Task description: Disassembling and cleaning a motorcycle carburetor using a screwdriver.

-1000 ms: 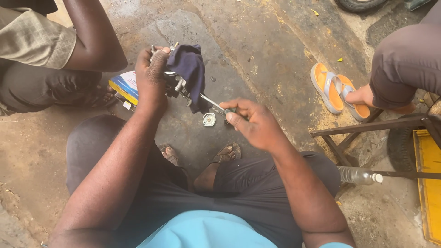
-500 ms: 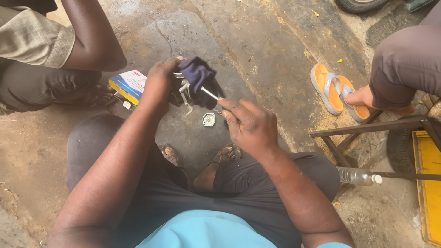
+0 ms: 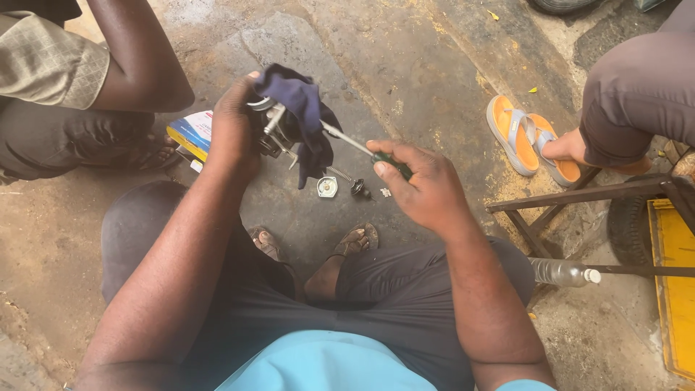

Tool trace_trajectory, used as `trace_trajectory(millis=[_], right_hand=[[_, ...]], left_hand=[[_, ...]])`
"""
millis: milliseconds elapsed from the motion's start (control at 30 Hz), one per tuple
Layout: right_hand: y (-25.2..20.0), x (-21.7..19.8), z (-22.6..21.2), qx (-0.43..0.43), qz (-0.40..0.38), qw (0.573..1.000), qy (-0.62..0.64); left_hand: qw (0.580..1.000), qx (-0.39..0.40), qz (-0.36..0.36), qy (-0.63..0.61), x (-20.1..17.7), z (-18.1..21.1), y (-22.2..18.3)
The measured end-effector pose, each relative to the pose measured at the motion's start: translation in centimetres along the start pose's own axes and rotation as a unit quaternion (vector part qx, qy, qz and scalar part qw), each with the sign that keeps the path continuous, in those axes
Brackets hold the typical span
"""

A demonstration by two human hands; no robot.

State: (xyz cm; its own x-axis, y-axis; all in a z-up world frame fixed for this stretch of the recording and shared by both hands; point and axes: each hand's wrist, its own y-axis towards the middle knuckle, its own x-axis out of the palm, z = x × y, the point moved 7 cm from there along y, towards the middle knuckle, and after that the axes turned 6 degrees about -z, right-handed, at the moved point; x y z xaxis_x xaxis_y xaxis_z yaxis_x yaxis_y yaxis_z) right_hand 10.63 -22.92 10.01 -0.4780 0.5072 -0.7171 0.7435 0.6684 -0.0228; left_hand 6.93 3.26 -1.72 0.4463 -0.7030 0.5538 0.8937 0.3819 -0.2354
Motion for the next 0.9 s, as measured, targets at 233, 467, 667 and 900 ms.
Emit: trace_trajectory(millis=[233, 467, 667, 900], right_hand=[[0.6, -0.2, 4.5, 0.006, -0.034, 0.998, 0.059], [2.3, 3.2, 4.0, 0.011, 0.008, 0.955, 0.296], [2.2, 3.7, 6.6, 0.011, 0.05, 0.932, 0.358], [1.4, -1.7, 7.6, -0.012, 0.129, 0.816, 0.563]], left_hand=[[0.999, -0.036, 0.02, 0.026, -0.3, -1.1, -0.1], [0.989, -0.117, -0.075, -0.043, 3.5, -4.7, -1.2], [0.98, -0.146, -0.097, -0.1, 4.1, -6.1, -1.8], [0.967, -0.152, -0.143, -0.148, 5.1, -5.8, -2.3]])
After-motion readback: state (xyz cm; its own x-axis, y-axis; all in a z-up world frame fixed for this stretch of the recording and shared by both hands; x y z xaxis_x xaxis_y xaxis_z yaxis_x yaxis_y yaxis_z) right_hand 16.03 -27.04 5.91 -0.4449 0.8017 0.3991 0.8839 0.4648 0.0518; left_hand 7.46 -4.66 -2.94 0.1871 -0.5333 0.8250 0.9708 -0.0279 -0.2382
